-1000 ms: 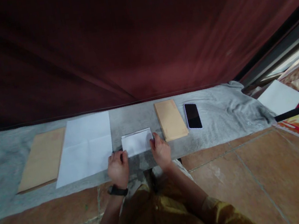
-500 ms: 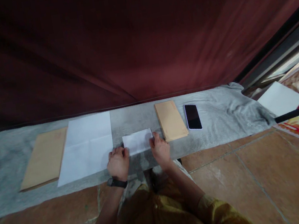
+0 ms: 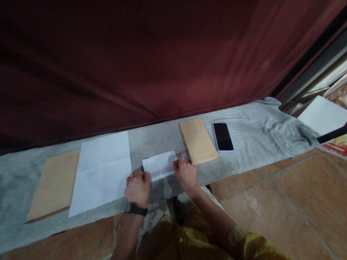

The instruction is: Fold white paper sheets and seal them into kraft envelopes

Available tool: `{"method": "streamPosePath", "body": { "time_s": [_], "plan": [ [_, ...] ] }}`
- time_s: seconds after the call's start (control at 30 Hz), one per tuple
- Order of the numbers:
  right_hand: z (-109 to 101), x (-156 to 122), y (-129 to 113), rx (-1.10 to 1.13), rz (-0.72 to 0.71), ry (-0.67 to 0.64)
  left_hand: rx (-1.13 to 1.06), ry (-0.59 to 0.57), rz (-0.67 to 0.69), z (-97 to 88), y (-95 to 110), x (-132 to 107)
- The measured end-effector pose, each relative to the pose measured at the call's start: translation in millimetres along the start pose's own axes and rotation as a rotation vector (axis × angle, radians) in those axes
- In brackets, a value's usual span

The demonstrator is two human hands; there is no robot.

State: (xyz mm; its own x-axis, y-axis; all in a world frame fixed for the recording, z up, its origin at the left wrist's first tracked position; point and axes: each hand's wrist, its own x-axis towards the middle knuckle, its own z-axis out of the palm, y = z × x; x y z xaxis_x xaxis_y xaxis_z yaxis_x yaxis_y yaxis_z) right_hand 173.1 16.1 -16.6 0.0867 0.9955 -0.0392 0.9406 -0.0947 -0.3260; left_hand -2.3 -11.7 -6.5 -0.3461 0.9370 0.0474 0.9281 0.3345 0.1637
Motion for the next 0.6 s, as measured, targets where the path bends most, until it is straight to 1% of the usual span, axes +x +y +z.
{"method": "streamPosePath", "body": {
  "time_s": [0.2,0.37,0.6],
  "plan": [
    [0.1,1.9,0.8,0.004,-0.056,0.006,0.025,0.008,-0.006,3.2,1.2,0.3],
    [2.2,5.1,1.5,0.027,-0.073,0.005,0.029,0.015,-0.003,5.4,1.3,1.4],
    [3.4,7.1,2.6,0.056,-0.091,-0.001,0.017,-0.001,-0.037,2.9,3.9,1.5]
  ]
}}
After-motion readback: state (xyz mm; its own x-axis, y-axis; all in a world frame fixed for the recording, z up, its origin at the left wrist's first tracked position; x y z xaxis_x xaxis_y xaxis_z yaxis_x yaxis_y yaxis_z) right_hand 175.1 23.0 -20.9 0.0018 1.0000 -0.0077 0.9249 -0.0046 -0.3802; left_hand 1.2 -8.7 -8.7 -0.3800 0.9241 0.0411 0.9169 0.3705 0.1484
